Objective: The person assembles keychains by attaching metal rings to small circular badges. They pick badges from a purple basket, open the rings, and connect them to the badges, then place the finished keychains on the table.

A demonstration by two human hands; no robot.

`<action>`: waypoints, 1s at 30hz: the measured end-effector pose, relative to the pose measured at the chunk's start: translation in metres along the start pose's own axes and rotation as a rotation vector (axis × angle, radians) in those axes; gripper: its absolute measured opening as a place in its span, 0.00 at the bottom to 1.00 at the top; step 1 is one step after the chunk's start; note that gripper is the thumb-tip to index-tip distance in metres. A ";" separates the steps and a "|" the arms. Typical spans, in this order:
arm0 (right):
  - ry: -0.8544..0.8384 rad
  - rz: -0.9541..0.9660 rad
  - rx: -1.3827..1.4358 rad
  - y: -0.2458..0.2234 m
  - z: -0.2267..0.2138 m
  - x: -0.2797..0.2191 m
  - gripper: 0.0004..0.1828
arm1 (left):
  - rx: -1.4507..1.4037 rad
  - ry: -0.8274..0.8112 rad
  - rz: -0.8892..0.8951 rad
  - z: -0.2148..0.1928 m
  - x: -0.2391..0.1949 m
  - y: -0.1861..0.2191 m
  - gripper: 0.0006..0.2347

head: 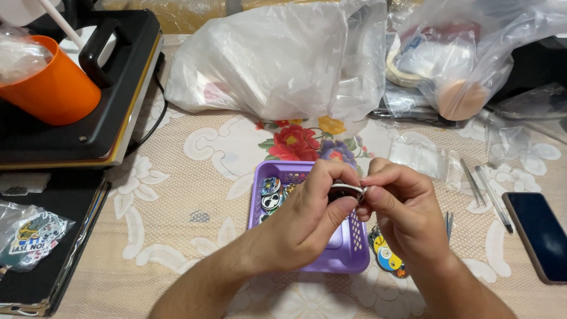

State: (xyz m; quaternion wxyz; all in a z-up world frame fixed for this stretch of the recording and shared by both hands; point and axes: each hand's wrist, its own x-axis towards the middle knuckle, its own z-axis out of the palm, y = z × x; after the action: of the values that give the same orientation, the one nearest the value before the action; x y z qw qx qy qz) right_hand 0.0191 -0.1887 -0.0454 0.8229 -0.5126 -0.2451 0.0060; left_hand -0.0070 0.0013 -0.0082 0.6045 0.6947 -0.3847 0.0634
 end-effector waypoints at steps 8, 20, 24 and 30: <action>-0.051 0.059 0.139 -0.002 -0.002 0.002 0.05 | 0.009 0.008 0.037 0.001 0.000 0.001 0.06; -0.092 0.028 0.133 -0.005 0.005 -0.001 0.05 | -0.148 0.060 0.036 0.007 -0.006 -0.008 0.08; -0.094 0.030 0.124 -0.004 0.005 -0.001 0.04 | -0.097 0.123 0.087 0.007 -0.003 -0.008 0.07; -0.048 0.081 0.269 0.006 0.005 -0.011 0.03 | -0.069 0.117 0.228 0.005 -0.005 -0.021 0.09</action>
State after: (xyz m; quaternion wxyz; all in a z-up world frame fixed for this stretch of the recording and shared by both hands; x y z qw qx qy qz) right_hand 0.0092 -0.1844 -0.0527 0.8772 -0.4068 -0.2407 0.0841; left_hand 0.0007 -0.0013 -0.0292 0.6384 0.6204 -0.4271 0.1588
